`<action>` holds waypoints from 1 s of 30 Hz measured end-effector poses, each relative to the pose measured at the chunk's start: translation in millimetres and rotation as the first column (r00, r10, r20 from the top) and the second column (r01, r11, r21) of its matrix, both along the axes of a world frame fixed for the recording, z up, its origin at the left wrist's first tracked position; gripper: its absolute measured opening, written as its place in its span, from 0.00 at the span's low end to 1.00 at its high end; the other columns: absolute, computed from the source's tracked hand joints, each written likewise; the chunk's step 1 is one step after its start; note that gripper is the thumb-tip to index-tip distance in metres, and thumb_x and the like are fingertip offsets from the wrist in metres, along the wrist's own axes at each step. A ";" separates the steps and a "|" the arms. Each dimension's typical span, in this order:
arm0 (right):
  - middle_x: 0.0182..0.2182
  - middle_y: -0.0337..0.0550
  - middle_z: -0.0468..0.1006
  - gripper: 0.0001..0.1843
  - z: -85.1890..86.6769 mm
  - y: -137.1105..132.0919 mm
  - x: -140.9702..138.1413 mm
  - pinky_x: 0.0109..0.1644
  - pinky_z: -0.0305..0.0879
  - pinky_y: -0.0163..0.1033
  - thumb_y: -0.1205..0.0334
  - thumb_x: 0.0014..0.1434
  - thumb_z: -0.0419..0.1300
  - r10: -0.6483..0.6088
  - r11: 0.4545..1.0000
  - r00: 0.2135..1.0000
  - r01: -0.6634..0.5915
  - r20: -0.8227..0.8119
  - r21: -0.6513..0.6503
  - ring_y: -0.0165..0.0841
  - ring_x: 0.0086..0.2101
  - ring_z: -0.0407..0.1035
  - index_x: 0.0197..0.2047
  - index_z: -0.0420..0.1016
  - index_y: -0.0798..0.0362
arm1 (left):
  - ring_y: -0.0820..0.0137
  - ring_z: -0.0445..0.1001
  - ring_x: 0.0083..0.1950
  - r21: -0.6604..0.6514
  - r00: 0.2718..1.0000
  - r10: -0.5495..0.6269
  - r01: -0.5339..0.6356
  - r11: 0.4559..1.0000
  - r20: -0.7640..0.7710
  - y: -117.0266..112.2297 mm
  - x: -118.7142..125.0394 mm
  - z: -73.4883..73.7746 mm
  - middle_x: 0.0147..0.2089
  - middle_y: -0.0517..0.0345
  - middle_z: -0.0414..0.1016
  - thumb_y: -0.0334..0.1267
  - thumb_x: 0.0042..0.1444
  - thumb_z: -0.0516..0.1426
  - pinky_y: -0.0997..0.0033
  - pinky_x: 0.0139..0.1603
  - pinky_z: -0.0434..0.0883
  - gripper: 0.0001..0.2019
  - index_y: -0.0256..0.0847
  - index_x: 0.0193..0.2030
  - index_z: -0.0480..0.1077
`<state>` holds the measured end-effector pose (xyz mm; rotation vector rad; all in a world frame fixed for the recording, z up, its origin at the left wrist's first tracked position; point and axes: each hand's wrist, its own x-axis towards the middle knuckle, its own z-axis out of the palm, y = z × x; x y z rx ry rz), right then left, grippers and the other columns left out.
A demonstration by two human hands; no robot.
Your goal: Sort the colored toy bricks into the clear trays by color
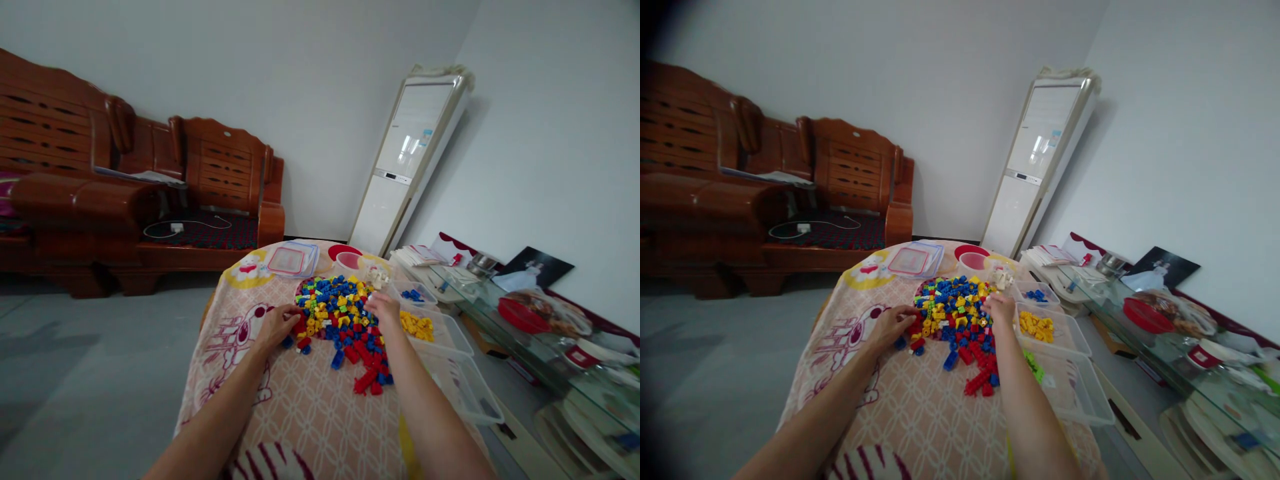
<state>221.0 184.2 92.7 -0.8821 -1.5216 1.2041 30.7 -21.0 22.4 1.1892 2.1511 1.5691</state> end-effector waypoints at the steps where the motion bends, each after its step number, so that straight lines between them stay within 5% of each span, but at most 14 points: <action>1: 0.22 0.40 0.76 0.16 11.9 13.0 -1.8 0.30 0.74 0.39 0.61 0.44 0.61 -0.021 1.000 1.000 0.021 0.003 -0.003 0.34 0.25 0.73 0.37 0.78 0.57 | 0.64 0.76 0.31 0.001 1.000 -0.002 0.002 1.000 0.003 -0.1 0.0 0.0 0.32 0.53 0.80 0.43 0.46 0.56 0.69 0.33 0.70 0.15 0.39 0.37 0.78; 4: 0.29 0.41 0.78 0.19 36.8 37.5 -3.1 0.35 0.74 0.37 0.62 0.46 0.59 -0.086 0.996 0.995 0.086 0.039 0.005 0.32 0.31 0.74 0.43 0.77 0.56 | 0.64 0.76 0.30 -0.006 1.000 0.008 -0.008 1.000 0.002 0.1 -0.5 -0.5 0.31 0.53 0.80 0.43 0.47 0.56 0.69 0.32 0.69 0.15 0.39 0.37 0.78; 6: 0.31 0.43 0.79 0.19 38.1 34.8 -1.1 0.34 0.73 0.37 0.63 0.46 0.59 -0.093 0.996 0.992 0.092 0.089 0.020 0.33 0.30 0.73 0.42 0.77 0.58 | 0.65 0.76 0.29 -0.008 1.000 0.019 -0.019 1.000 -0.001 0.7 -1.1 -1.1 0.30 0.53 0.80 0.43 0.47 0.56 0.69 0.31 0.69 0.14 0.39 0.37 0.78; 11: 0.26 0.42 0.79 0.12 -5.4 -36.9 1.0 0.35 0.71 0.38 0.63 0.49 0.59 0.068 0.988 0.969 -0.098 0.236 0.116 0.34 0.29 0.74 0.35 0.80 0.57 | 0.66 0.74 0.26 0.003 0.999 0.009 -0.009 1.000 0.036 2.4 -1.8 -4.4 0.26 0.54 0.78 0.42 0.46 0.56 0.70 0.29 0.69 0.14 0.39 0.37 0.77; 15: 0.31 0.42 0.79 0.11 -47.1 -110.2 -3.9 0.39 0.67 0.35 0.67 0.58 0.54 0.103 0.773 0.866 -0.379 0.489 0.508 0.33 0.33 0.73 0.34 0.79 0.53 | 0.67 0.74 0.25 0.007 0.995 0.010 -0.011 1.000 0.097 3.8 -1.2 -8.7 0.24 0.56 0.76 0.41 0.48 0.55 0.71 0.27 0.69 0.14 0.38 0.37 0.76; 20: 0.36 0.45 0.76 0.09 -72.6 -156.6 -17.6 0.41 0.65 0.38 0.65 0.57 0.61 -0.097 0.574 0.710 -0.532 0.697 0.623 0.37 0.38 0.70 0.43 0.74 0.52 | 0.69 0.73 0.22 0.016 0.987 0.004 -0.007 1.000 0.158 5.1 -0.8 -11.5 0.22 0.59 0.74 0.41 0.49 0.53 0.71 0.25 0.69 0.13 0.37 0.36 0.73; 25: 0.34 0.48 0.73 0.09 -82.3 -161.0 -29.9 0.40 0.63 0.41 0.63 0.59 0.59 -0.259 0.515 0.656 -0.528 0.709 0.676 0.40 0.38 0.66 0.44 0.74 0.50 | 0.70 0.71 0.20 0.034 0.980 -0.010 0.003 0.999 0.197 4.9 -0.2 -11.1 0.21 0.60 0.72 0.41 0.49 0.53 0.72 0.24 0.69 0.13 0.37 0.37 0.73; 30: 0.32 0.46 0.72 0.09 -90.2 -156.3 -16.2 0.39 0.61 0.39 0.69 0.61 0.54 -0.320 0.548 0.672 -0.444 0.668 0.709 0.38 0.36 0.65 0.36 0.74 0.50 | 0.70 0.71 0.20 0.049 0.980 -0.015 0.005 0.999 0.200 4.4 0.2 -10.6 0.20 0.59 0.72 0.42 0.49 0.54 0.71 0.24 0.69 0.14 0.36 0.37 0.73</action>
